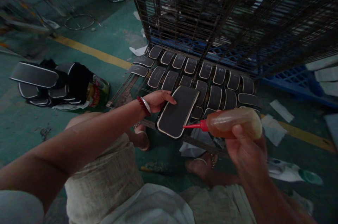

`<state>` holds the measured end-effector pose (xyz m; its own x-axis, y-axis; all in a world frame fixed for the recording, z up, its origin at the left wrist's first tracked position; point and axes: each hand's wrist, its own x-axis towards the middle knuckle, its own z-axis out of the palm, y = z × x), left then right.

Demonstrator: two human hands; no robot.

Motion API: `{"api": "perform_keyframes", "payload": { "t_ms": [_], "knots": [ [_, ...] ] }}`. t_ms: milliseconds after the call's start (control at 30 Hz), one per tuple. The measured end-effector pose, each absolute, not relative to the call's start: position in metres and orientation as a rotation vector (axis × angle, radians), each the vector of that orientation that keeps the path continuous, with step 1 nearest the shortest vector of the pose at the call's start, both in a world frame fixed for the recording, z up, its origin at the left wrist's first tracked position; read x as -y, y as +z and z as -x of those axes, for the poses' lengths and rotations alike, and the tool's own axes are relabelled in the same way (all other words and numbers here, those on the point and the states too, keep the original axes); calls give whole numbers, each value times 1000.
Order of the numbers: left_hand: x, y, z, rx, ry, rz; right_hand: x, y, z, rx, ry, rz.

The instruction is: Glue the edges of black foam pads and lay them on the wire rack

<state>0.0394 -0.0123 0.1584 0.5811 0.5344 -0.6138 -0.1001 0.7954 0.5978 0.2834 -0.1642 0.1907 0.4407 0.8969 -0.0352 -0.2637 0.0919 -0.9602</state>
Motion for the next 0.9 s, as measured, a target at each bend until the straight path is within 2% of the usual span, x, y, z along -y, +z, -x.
{"api": "perform_keyframes", "payload": {
  "t_ms": [333, 600, 767, 900],
  "knots": [
    [4, 154, -39, -922, 483, -355, 163, 197, -283, 641, 895, 1158],
    [4, 168, -46, -1020, 618, -189, 159, 190, -282, 594, 842, 1115],
    [5, 176, -53, -1073, 716, -154, 162, 182, -269, 506, 926, 1162],
    [11, 174, -61, -1074, 768, -243, 157, 182, -259, 270, 1178, 1158]
  ]
}}
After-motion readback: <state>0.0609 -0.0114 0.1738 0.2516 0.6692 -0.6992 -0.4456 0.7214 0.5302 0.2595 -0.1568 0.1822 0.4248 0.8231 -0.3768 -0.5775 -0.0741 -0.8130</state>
